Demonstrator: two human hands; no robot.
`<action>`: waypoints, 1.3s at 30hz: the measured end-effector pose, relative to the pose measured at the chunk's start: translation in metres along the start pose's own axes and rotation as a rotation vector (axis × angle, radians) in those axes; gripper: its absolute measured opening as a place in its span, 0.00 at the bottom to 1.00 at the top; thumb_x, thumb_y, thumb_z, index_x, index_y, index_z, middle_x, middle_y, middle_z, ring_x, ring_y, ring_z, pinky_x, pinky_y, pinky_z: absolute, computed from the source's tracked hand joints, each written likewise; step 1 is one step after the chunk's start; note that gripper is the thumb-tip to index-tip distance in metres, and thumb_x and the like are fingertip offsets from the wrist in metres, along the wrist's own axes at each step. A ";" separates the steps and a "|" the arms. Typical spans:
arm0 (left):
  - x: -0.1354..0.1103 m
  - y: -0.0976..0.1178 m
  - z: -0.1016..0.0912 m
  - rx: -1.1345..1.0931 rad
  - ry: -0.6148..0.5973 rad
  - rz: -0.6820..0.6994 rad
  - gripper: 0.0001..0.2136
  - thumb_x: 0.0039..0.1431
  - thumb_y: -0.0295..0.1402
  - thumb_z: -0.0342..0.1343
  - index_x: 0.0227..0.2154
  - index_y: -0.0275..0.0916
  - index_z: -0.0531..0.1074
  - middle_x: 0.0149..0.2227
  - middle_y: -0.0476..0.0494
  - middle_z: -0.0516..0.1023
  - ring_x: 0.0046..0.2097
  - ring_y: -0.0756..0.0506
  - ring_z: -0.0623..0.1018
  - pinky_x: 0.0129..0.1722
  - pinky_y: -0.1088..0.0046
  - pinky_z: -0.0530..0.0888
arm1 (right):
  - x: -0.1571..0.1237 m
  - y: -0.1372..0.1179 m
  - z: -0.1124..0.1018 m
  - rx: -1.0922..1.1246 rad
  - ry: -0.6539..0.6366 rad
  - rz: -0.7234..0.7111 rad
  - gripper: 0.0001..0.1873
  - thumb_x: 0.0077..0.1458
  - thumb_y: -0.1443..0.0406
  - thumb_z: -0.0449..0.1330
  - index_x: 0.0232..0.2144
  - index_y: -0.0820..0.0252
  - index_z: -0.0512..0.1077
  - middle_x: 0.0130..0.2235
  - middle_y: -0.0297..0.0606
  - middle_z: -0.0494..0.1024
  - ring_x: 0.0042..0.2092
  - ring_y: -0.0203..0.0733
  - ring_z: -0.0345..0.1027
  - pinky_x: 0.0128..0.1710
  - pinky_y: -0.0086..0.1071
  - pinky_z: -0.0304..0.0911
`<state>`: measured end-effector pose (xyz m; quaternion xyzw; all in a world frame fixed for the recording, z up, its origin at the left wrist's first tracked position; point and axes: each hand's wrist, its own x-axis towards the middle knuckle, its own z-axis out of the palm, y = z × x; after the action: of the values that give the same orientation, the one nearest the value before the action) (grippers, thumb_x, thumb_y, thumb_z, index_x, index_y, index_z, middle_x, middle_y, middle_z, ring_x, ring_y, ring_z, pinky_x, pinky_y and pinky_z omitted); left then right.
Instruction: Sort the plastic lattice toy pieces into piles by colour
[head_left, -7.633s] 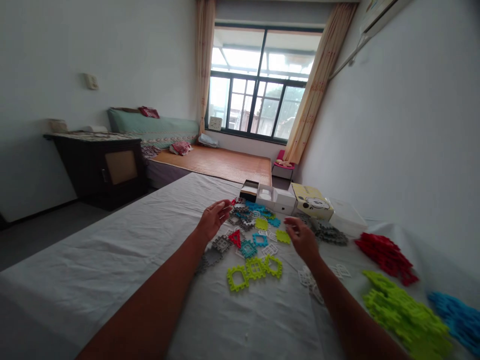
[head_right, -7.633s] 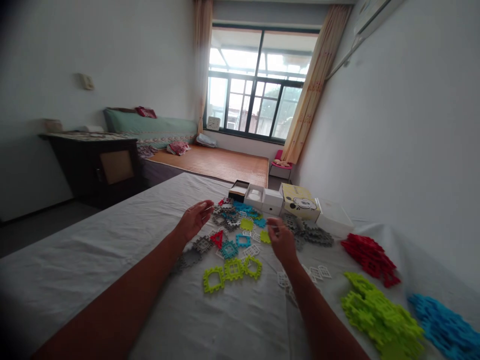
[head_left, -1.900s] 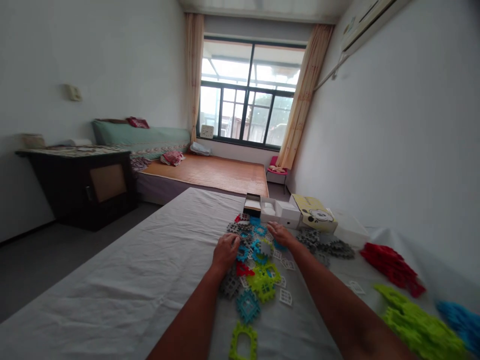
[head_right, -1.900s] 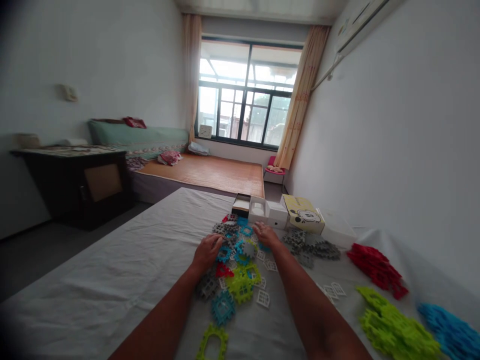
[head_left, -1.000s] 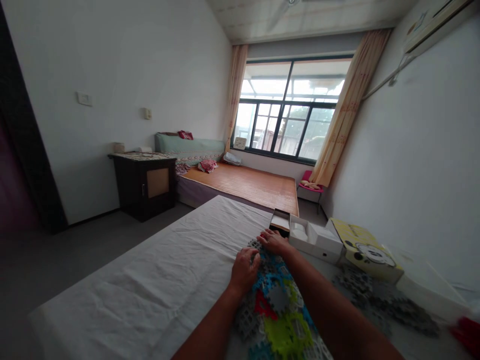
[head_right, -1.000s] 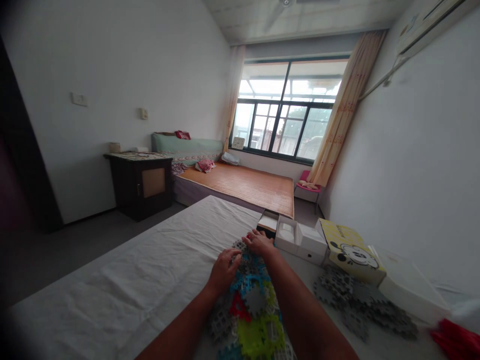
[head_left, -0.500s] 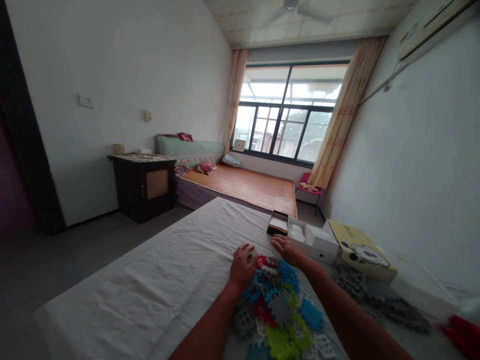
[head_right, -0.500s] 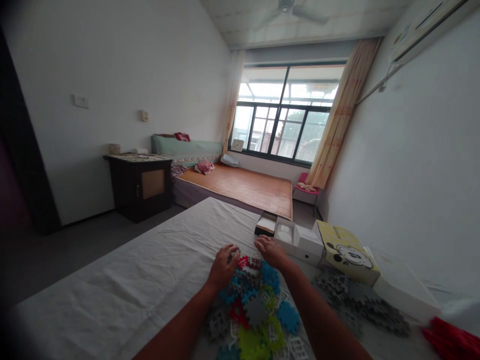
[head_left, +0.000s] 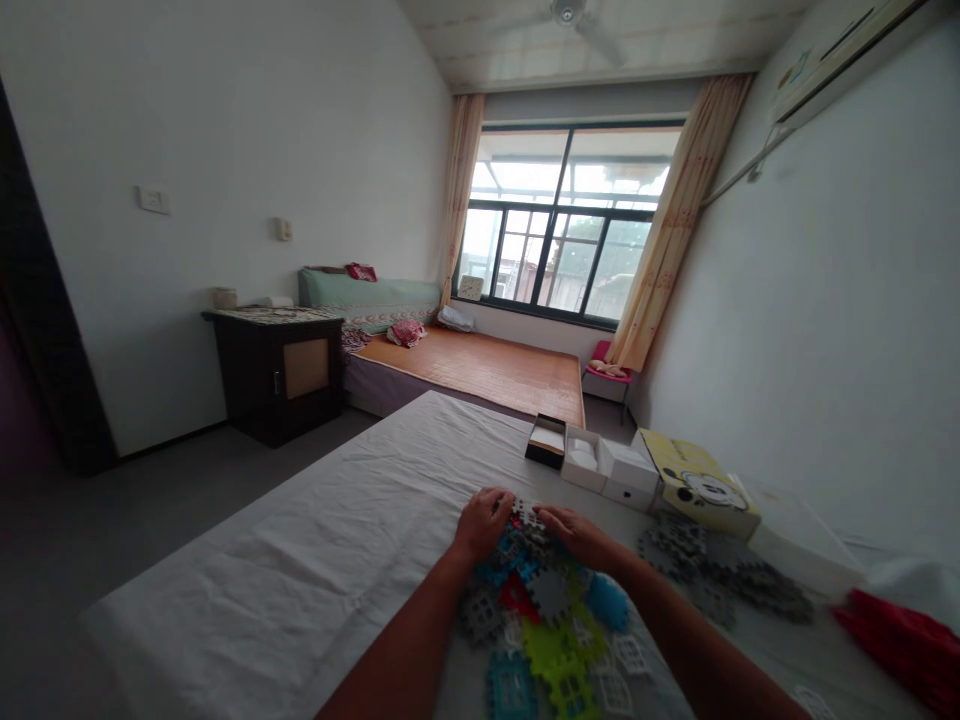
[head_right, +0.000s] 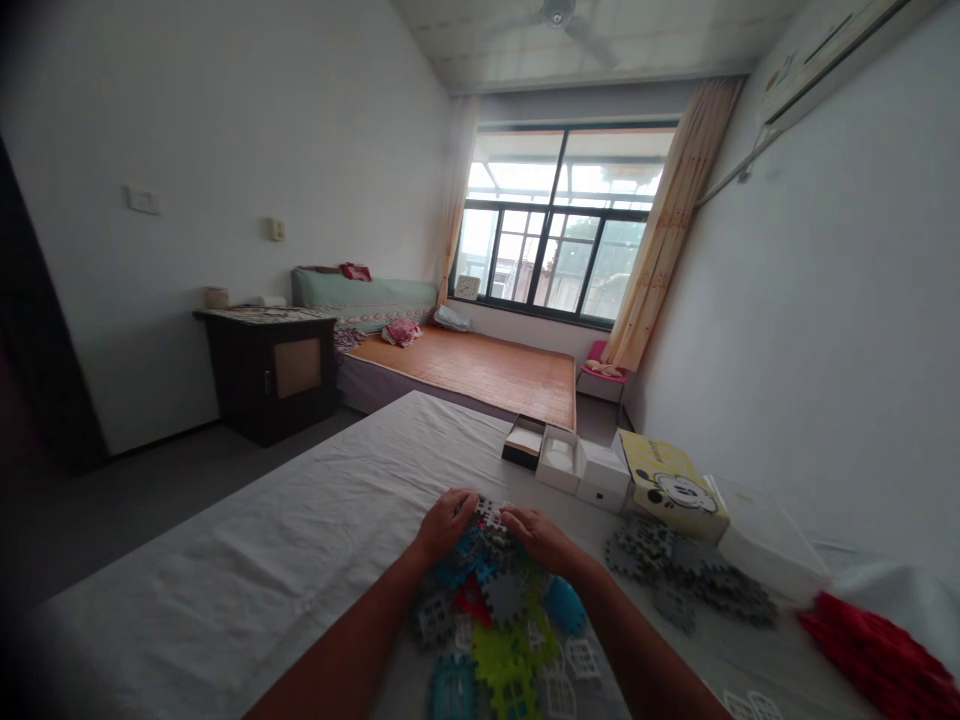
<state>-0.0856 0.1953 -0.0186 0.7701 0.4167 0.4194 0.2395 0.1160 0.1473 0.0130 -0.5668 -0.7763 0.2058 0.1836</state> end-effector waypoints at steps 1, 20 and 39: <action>0.001 0.000 -0.002 -0.024 0.009 -0.004 0.19 0.60 0.42 0.39 0.38 0.40 0.74 0.41 0.43 0.77 0.46 0.46 0.73 0.49 0.73 0.65 | -0.011 -0.007 -0.003 0.053 0.017 0.001 0.30 0.58 0.47 0.39 0.53 0.56 0.64 0.53 0.40 0.69 0.54 0.44 0.60 0.55 0.39 0.52; 0.009 -0.009 0.002 -0.056 -0.173 -0.012 0.22 0.58 0.46 0.39 0.38 0.38 0.75 0.43 0.43 0.77 0.47 0.45 0.73 0.49 0.68 0.67 | -0.142 0.024 0.009 0.042 0.553 0.220 0.18 0.54 0.58 0.52 0.44 0.59 0.70 0.43 0.43 0.75 0.39 0.43 0.70 0.42 0.38 0.65; 0.014 -0.009 0.000 0.053 -0.240 0.021 0.22 0.58 0.46 0.39 0.39 0.40 0.74 0.46 0.44 0.76 0.50 0.44 0.72 0.52 0.68 0.65 | -0.133 0.001 0.008 0.032 0.632 0.131 0.14 0.57 0.60 0.51 0.42 0.55 0.70 0.37 0.38 0.74 0.37 0.38 0.68 0.38 0.30 0.63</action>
<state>-0.0853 0.2124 -0.0187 0.8251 0.3877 0.3158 0.2629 0.1507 0.0193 -0.0012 -0.6485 -0.6393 0.0434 0.4109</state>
